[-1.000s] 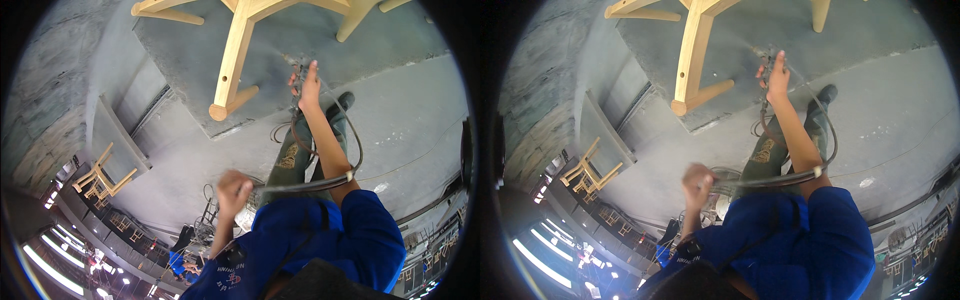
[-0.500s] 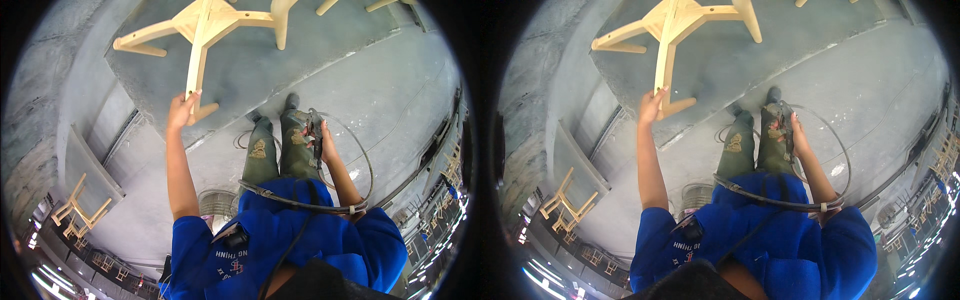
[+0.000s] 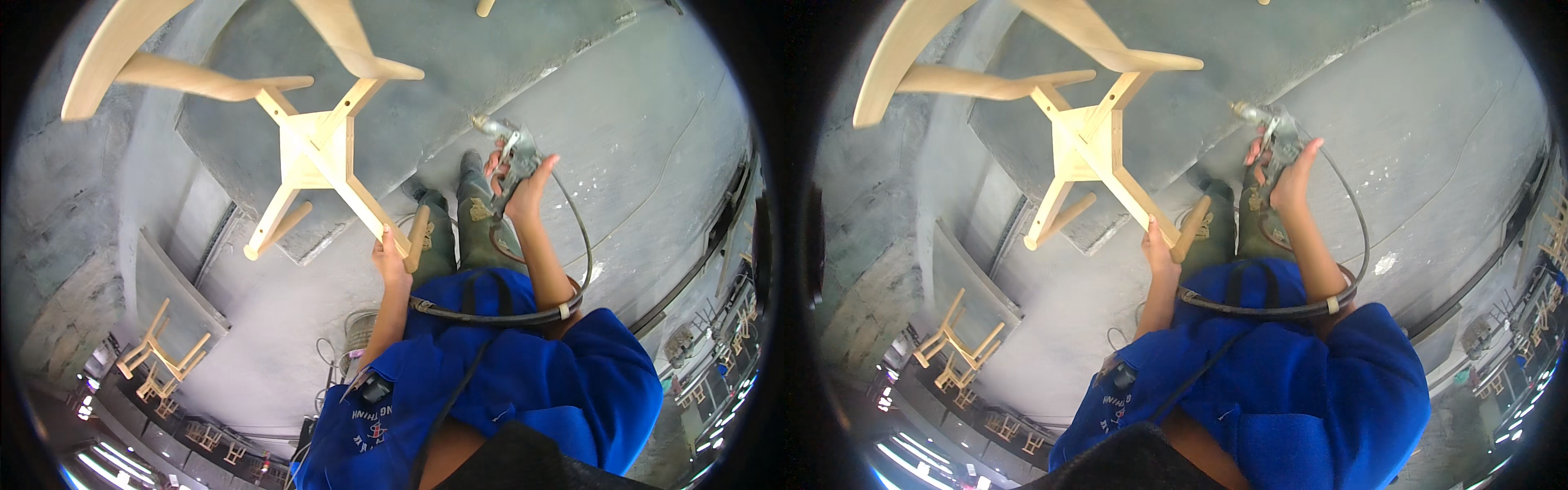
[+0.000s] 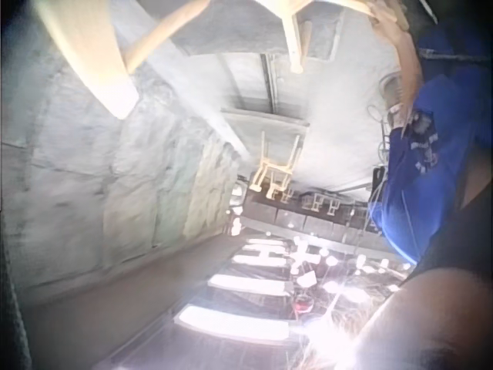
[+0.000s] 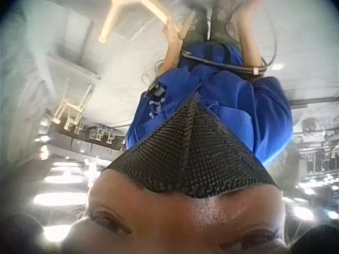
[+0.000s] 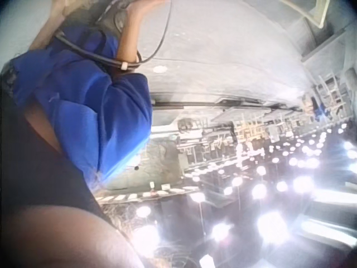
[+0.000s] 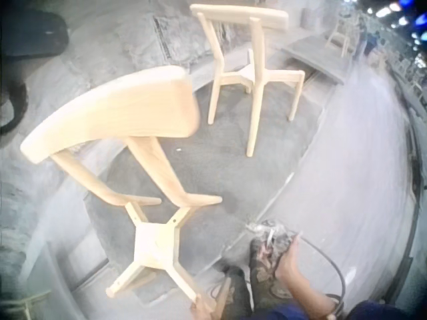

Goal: The person uses a spray gun to apply finish to wooden chair frames on a factory floor. They pick up each chair, spray the legs and seat, then place it back down, repeating the process for several chairs.

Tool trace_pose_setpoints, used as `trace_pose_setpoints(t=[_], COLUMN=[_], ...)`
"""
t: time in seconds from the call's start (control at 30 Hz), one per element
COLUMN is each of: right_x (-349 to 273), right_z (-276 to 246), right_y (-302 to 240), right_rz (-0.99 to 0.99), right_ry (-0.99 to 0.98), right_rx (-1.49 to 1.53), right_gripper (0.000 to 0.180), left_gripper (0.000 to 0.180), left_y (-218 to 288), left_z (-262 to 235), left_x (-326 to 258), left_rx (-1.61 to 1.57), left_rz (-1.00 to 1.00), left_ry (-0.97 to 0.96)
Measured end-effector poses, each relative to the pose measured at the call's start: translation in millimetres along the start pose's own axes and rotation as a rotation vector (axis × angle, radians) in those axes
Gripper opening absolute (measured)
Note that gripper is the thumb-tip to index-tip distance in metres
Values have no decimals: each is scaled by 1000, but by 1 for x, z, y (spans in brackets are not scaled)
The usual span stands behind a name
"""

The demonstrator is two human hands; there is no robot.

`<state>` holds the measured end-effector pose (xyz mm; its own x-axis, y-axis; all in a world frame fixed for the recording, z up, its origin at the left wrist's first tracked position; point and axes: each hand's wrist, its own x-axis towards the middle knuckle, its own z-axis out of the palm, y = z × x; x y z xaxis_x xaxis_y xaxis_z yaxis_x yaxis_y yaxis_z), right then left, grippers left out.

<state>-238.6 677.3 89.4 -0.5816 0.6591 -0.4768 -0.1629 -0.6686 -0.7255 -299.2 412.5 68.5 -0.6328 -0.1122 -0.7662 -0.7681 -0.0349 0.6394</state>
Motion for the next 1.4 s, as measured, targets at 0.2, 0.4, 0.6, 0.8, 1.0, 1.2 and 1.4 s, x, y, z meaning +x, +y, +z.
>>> trace_pose_setpoints(t=[0.2,0.4,0.6,0.8,1.0,1.2,1.4], right_x=[123,175,127,116,91,128,174], right_z=[-43,-27,67,118,65,-13,-103], right_y=[16,-13,-137,-236,-286,-208,-104], right_rz=[-9,60,149,19,-158,127,267], right_ry=[285,282,-84,-331,-374,-122,255], right_rx=[-283,-198,139,216,137,-57,-122], right_gripper=[86,84,99,106,109,99,88], left_gripper=[38,54,45,61,80,74,51], left_y=[-1,10,26,68,152,110,12], left_z=[89,174,258,327,304,131,19], left_x=[-11,-10,3,51,127,103,-23], left_rx=[-56,107,-47,38,157,854,1023], left_rz=[6,-15,7,108,265,224,-53], left_ry=[-96,-194,-260,-153,-227,-429,-710])
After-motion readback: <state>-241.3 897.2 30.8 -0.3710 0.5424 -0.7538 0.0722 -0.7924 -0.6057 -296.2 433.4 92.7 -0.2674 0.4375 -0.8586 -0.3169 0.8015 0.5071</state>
